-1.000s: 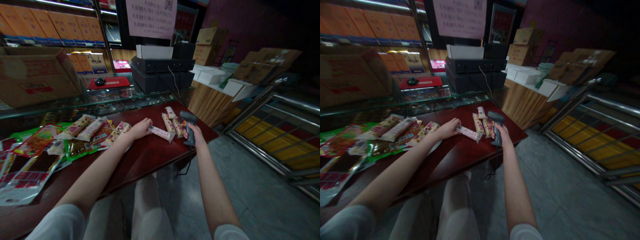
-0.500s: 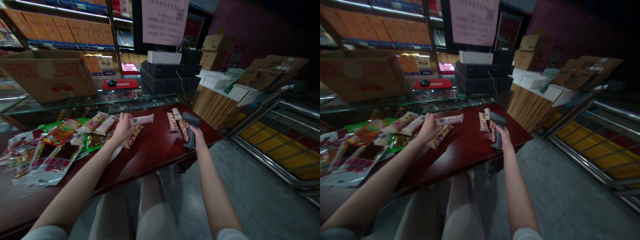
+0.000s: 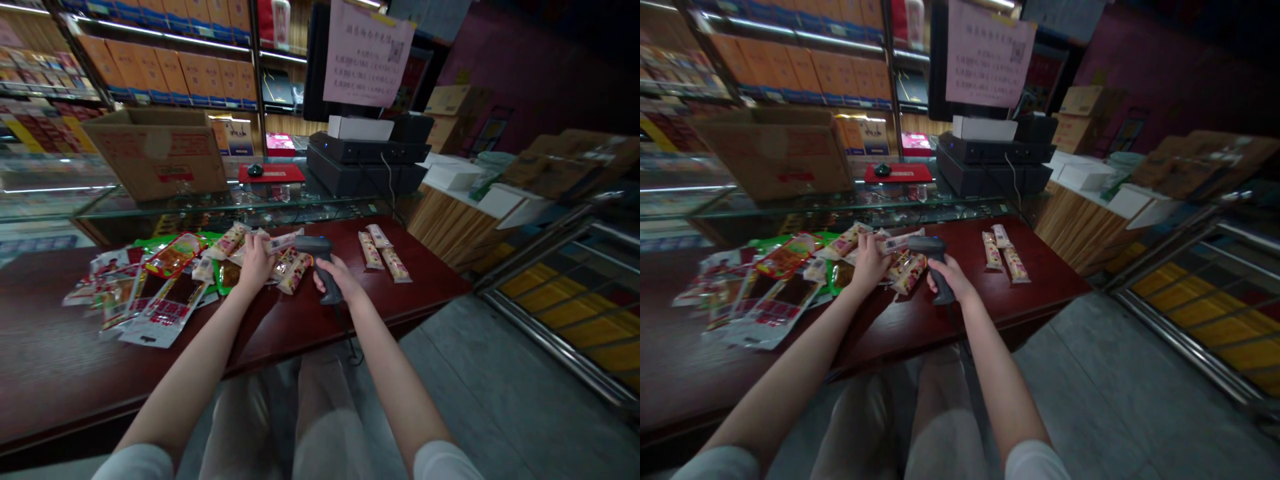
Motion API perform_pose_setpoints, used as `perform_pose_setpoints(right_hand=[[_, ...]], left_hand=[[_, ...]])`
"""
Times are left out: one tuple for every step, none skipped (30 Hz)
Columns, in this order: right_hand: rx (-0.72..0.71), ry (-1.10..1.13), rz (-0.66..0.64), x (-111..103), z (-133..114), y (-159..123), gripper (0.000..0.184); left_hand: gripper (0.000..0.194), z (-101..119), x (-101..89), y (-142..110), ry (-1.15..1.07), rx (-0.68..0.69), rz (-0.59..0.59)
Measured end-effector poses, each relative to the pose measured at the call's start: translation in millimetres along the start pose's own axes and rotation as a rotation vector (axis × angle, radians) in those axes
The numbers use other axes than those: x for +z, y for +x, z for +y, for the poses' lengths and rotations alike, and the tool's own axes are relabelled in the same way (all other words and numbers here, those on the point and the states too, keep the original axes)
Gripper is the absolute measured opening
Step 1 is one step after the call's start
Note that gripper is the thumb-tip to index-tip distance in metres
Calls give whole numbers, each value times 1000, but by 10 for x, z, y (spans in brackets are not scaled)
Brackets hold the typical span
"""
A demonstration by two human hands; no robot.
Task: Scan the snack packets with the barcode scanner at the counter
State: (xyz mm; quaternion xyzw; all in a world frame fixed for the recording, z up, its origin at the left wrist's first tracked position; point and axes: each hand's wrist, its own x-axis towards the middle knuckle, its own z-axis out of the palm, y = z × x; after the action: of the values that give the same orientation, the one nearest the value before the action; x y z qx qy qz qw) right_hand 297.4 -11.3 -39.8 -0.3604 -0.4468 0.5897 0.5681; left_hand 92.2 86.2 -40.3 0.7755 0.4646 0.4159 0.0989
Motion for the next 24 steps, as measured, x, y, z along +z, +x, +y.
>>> perform_pose_setpoints(right_hand=[[12,6,-6,27,14,34,34],[24,15,-13,45,27,61,36],[33,29,-19,58,39,82,37],[40,45,-23,67,49,97,38],[45,62,-26,73,57,106,40],[47,77,-28,79,63,112,40],[46,89,-28,83,66,114,40],[41,99,-26,86,67,113,40],[37,105,-24,87,64,112,40],[33,110,-22,85,60,109,39],[28,113,-21,79,54,105,38],[21,114,-17,68,45,100,38],[9,113,-10,51,34,93,37],[-7,110,2,26,22,85,36],[-25,105,19,-7,8,75,36],[-43,99,42,-51,-9,60,36],[-61,95,73,-105,-28,42,36],[-76,92,108,-170,-51,18,37],[-89,89,143,-244,-77,-12,37],[-100,85,178,-327,-107,-48,36],[-112,76,214,-416,-141,-91,35],[-124,63,250,-510,-179,-138,35],[-136,47,284,-608,-221,-188,34],[-149,30,316,-707,-266,-239,35]], left_hand=[[40,-15,10,-7,1,-3,1],[40,-29,19,-12,3,-9,1],[40,-40,26,-14,7,-18,0],[40,-49,32,-15,11,-28,-2],[42,-56,35,-15,17,-37,-6],[43,-60,37,-16,24,-41,-13],[44,-61,37,-16,29,-38,-21],[45,-59,35,-16,33,-33,-26],[44,-54,32,-18,35,-28,-29],[42,-46,27,-20,36,-26,-27],[41,-35,21,-22,35,-27,-25],[39,-23,15,-26,34,-29,-22],[38,-11,8,-31,35,-31,-18],[38,1,0,-38,38,-31,-16],[37,12,-7,-46,45,-25,-17],[37,22,-14,-56,59,-14,-22],[37,32,-20,-67,83,2,-29],[38,43,-26,-79,115,18,-35],[38,56,-31,-90,149,33,-41],[40,76,-36,-101,180,43,-43],[41,104,-41,-110,206,50,-43],[43,143,-43,-116,224,54,-36],[45,195,-43,-118,235,65,-27],[45,261,-37,-114,242,87,-23]])
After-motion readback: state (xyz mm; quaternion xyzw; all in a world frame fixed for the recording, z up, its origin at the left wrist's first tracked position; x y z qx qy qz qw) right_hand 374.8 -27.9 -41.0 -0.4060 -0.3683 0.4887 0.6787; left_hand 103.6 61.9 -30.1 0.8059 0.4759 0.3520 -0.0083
